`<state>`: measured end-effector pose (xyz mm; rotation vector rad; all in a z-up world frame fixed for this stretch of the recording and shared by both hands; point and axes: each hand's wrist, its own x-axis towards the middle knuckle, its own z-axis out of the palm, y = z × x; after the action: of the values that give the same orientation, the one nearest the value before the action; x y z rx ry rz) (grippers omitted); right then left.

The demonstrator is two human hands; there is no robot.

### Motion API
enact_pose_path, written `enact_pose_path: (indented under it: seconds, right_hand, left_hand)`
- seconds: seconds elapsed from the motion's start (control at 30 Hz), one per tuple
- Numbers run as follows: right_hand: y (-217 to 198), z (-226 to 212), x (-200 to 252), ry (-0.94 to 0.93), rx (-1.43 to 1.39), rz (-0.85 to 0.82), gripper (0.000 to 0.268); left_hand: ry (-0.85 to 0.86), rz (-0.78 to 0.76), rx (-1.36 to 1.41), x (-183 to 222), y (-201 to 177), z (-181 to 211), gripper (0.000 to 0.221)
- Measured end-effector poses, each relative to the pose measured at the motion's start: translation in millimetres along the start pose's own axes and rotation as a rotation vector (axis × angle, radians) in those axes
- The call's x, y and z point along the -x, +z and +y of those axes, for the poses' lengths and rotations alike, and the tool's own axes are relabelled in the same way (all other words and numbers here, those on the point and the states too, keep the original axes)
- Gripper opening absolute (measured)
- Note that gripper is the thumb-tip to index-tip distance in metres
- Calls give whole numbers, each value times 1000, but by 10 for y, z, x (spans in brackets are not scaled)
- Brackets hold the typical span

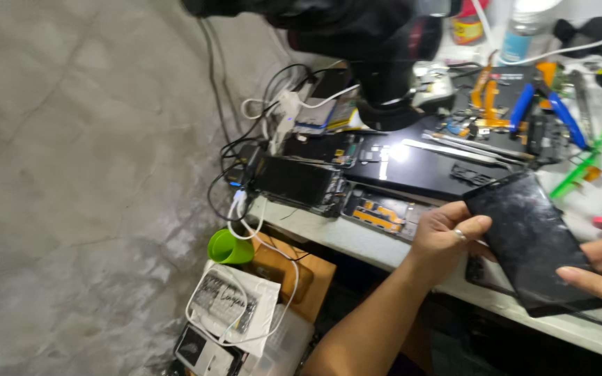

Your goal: The person disassembles a smartphone using tweezers and a spudger, removing the back cover and internal components. They then reassemble the phone by placing the components back and closing the casing.

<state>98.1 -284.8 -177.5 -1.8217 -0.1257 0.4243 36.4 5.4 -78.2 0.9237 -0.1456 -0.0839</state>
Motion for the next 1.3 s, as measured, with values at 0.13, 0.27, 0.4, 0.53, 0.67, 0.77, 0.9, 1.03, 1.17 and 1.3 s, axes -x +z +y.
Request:
enact_pose_path:
  seconds: [0.13, 0.27, 0.4, 0.53, 0.67, 0.77, 0.9, 1.03, 1.17, 1.3]
  right_hand:
    - [38, 237, -114, -123, 57, 79, 30]
    - [4, 42, -114, -509, -5, 210, 33]
    - [-71, -57, 52, -443, 80, 226, 34]
    - [12, -18, 186, -337, 287, 311, 30]
    - [150, -266, 419, -440, 566, 321, 22]
    - [336, -529, 603, -472, 1297, 119, 16]
    - [659, -766, 750, -858, 839, 384, 20]
    - [714, -797, 798, -878, 996, 337, 35]
    - [722, -764, 804, -815, 998, 310, 33]
    - [686, -837, 817, -865, 1024, 298, 27]
  left_hand:
    - [72, -8, 8, 19, 10, 20, 14]
    - [173, 52, -34, 132, 153, 156, 16]
    - [262, 235, -120, 293, 318, 495, 48]
    - [211, 468, -310, 488, -20, 1130, 55]
    - [555, 564, -448, 713, -663, 1907, 69]
    - [546, 797, -458, 885, -1128, 2534, 53]
    - [467, 983, -415, 1131, -1491, 2921, 54]
    - [433, 968, -469, 1206, -1663, 2940, 53]
    - [434, 892, -420, 1140, -1596, 2695, 54]
    - [393, 918, -379, 1047, -1429, 2420, 52]
